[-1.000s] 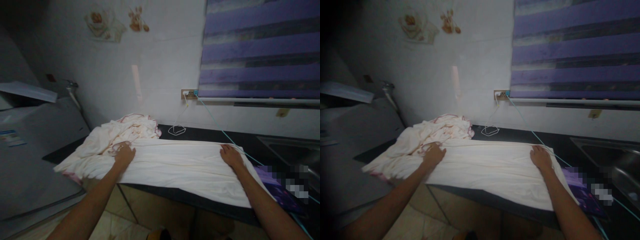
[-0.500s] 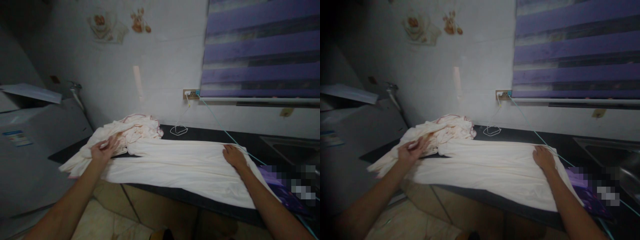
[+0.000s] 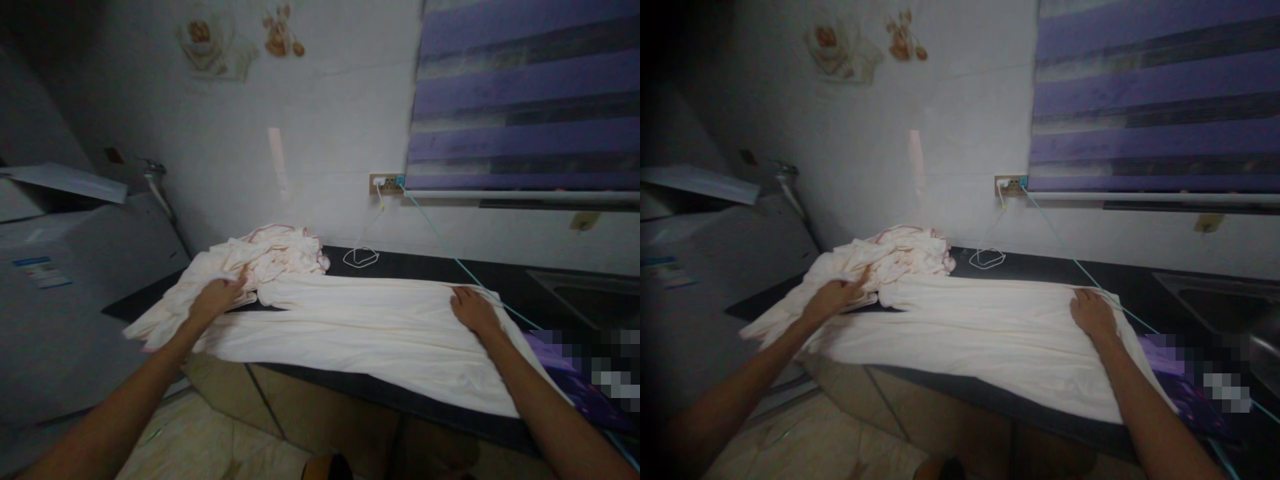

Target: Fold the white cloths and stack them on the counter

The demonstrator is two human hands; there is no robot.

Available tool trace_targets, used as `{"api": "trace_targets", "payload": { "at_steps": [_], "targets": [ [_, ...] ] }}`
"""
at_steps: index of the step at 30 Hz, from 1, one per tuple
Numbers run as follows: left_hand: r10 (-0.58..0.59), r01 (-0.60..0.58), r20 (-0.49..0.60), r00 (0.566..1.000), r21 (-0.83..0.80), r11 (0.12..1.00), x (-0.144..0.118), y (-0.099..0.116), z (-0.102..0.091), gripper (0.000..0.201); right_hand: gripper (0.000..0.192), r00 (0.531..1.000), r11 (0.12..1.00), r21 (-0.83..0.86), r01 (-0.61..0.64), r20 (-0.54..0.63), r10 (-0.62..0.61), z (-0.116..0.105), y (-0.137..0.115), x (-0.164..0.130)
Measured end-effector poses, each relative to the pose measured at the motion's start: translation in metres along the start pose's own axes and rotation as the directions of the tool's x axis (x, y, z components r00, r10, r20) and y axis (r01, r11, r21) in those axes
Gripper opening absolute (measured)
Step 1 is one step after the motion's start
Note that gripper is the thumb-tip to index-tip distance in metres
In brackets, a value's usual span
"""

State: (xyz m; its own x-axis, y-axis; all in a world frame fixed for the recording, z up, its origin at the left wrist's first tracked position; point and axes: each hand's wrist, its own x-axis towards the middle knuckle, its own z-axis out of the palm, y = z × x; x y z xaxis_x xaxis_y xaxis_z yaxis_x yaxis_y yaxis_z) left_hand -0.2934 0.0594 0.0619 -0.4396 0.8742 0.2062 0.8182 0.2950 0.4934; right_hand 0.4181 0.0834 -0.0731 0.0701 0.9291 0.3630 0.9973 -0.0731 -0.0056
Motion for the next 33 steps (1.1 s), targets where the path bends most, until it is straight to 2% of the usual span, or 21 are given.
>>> {"api": "trace_targets", "payload": {
  "at_steps": [2, 5, 8, 10, 13, 15, 17, 20, 24, 26, 30, 32, 33],
  "targets": [
    [0.09, -0.098, 0.063, 0.994, 0.132, 0.986, -0.007, 0.016, 0.007, 0.065, 0.049, 1.0, 1.0, -0.002, -0.004, 0.008, 0.004, 0.0, 0.0, 0.0],
    [0.197, -0.213, 0.131, 0.972, 0.116, 0.97, -0.021, 0.041, 0.03, 0.063, 0.049, 1.0, 1.0, 0.007, 0.0, 0.006, 0.0, 0.0, 0.0, 0.0],
    [0.347, -0.361, 0.132, 0.929, 0.107, 0.926, -0.035, 0.062, 0.064, 0.052, 0.048, 1.0, 1.0, 0.013, -0.006, 0.008, 0.006, 0.0, 0.0, 0.0],
    [0.474, -0.491, 0.159, 0.866, 0.096, 0.866, -0.046, 0.074, 0.09, 0.053, 0.048, 1.0, 1.0, 0.017, -0.011, 0.017, 0.01, 0.0, 0.0, 0.0],
    [0.629, -0.661, 0.257, 0.734, 0.056, 0.749, -0.064, 0.089, 0.126, 0.055, 0.048, 1.0, 1.0, 0.018, -0.018, 0.02, 0.018, -0.001, -0.001, 0.0],
    [0.672, -0.719, 0.319, 0.668, 0.044, 0.694, -0.075, 0.099, 0.142, 0.055, 0.048, 1.0, 1.0, 0.015, -0.022, 0.016, 0.022, -0.001, -0.001, 0.0],
    [0.666, -0.742, 0.39, 0.636, 0.07, 0.667, -0.083, 0.11, 0.15, 0.056, 0.049, 1.0, 1.0, 0.012, -0.023, 0.014, 0.023, -0.001, -0.001, -0.001],
    [0.614, -0.728, 0.447, 0.651, 0.138, 0.672, -0.09, 0.126, 0.147, 0.064, 0.049, 1.0, 0.999, 0.014, -0.029, 0.008, 0.029, -0.001, -0.001, -0.001],
    [0.569, -0.661, 0.401, 0.718, 0.134, 0.739, -0.095, 0.138, 0.141, 0.09, 0.049, 0.999, 0.999, 0.024, -0.03, 0.01, 0.03, -0.002, -0.002, -0.001],
    [0.515, -0.607, 0.408, 0.754, 0.13, 0.784, -0.098, 0.138, 0.143, 0.095, 0.049, 0.999, 0.999, 0.029, -0.031, 0.016, 0.03, -0.003, -0.003, -0.002],
    [0.468, -0.539, 0.332, 0.819, 0.167, 0.825, -0.109, 0.119, 0.137, 0.077, 0.049, 0.999, 0.998, 0.036, -0.046, 0.03, 0.045, -0.006, -0.005, -0.002],
    [0.457, -0.496, 0.206, 0.865, 0.22, 0.84, -0.114, 0.098, 0.123, 0.074, 0.049, 0.998, 0.998, 0.035, -0.054, 0.036, 0.053, -0.007, -0.006, -0.002],
    [0.434, -0.447, 0.108, 0.894, 0.252, 0.858, -0.116, 0.082, 0.113, 0.076, 0.049, 0.998, 0.998, 0.033, -0.054, 0.039, 0.053, -0.007, -0.006, -0.002]
  ]
}}
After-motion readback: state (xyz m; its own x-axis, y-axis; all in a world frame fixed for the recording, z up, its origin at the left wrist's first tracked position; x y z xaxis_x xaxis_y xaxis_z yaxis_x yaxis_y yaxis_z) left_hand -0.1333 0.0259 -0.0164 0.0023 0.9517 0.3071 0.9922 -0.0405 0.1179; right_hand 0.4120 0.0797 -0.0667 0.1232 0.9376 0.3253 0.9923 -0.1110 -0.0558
